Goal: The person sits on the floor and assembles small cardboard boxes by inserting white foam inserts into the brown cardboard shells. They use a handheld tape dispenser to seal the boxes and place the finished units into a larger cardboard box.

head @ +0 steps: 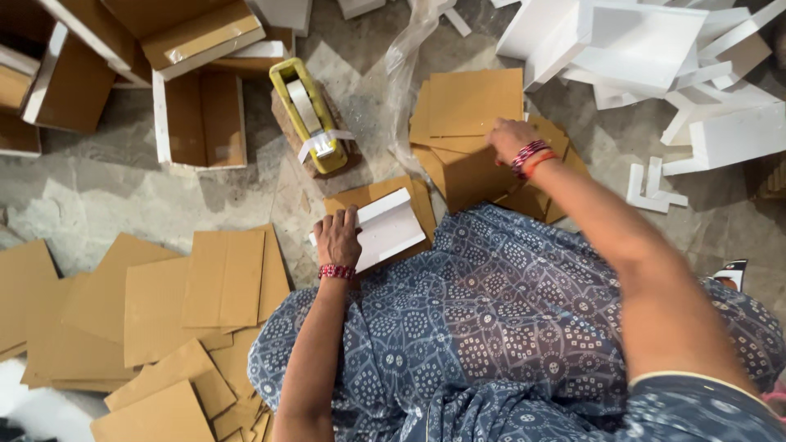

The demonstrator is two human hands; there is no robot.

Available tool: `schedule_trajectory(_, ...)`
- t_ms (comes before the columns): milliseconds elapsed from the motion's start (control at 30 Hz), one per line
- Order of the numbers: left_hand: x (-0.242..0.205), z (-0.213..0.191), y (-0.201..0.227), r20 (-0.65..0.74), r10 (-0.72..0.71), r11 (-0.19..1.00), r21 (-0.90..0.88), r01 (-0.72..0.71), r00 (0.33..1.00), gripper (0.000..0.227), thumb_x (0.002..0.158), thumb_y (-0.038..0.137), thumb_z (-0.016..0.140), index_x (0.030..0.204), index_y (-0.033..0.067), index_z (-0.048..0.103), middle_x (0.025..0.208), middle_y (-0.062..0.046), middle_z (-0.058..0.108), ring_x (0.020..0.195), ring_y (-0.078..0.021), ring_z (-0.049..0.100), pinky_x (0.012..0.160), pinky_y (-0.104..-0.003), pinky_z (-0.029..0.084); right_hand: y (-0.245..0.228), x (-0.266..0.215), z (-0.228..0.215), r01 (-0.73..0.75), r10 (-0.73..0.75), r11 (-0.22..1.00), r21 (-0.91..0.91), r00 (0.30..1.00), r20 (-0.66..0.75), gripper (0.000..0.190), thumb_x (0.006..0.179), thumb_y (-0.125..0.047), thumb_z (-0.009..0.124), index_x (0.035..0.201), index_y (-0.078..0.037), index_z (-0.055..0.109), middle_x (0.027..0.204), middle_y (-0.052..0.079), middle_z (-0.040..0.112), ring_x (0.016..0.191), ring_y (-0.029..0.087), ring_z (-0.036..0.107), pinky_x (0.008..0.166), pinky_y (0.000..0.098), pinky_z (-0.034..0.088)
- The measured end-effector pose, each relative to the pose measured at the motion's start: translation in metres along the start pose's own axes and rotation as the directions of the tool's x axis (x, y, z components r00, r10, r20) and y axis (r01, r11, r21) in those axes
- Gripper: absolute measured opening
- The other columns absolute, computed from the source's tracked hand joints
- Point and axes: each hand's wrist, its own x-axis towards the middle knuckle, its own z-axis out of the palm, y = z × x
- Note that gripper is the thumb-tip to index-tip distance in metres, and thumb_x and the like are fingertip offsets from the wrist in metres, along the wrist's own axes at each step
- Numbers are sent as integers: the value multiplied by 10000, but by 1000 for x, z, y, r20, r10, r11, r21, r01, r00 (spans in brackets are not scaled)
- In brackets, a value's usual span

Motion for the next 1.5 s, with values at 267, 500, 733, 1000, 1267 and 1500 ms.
schedule_trajectory(267,0,11,-8,55,-62,991,-116,69,997,486,851,117,707,1320,203,617,1139,-67,691,1081,-305,630,975,-475,423,-153,-60,-62,532,-538,753,388,837,-102,291,712,-234,841,923,-116,678,943,85,639,891,329,662,751,454,533)
schedule_trajectory(500,17,20,-41,414,-87,937,-275,216,906,516,975,415,664,1449,256,535,1347,-107,634,1255,-368,561,1057,-572,361,-261,-32,10,574,-472,804,158,776,-418,48,908,-189,623,871,-171,648,913,30,605,900,253,650,802,435,510)
schedule_trajectory(733,25,-20,-10,538,-23,992,-91,85,842,1100,600,544,897,1517,232,377,1455,-145,505,1343,-390,440,1053,-588,331,-259,-31,0,566,-455,825,2,665,-592,181,865,-315,604,912,-142,627,922,36,568,946,231,591,856,419,443)
schedule_trajectory(1000,-8,14,10,-7,-45,972,230,45,999,424,887,125,614,1305,162,553,1117,-59,611,1047,-266,596,911,-422,453,-267,-26,2,506,-370,862,28,667,-647,115,852,-187,695,951,-192,636,1047,12,617,959,207,604,880,397,482)
schedule_trajectory(1267,-11,22,12,-80,-16,956,292,38,997,387,929,157,547,1315,155,582,1078,-51,605,1008,-246,587,914,-429,444,-178,12,-39,309,-105,695,649,937,-333,686,747,-246,904,1343,-162,574,1240,118,647,1185,297,628,1043,397,488)
schedule_trajectory(1500,-8,17,17,-43,-85,949,301,94,995,321,924,158,558,1242,179,590,1060,-49,612,1000,-249,589,930,-453,436,-225,0,38,294,-34,512,807,946,-323,941,670,-25,806,1523,-169,435,1396,155,601,1300,336,582,1111,427,467)
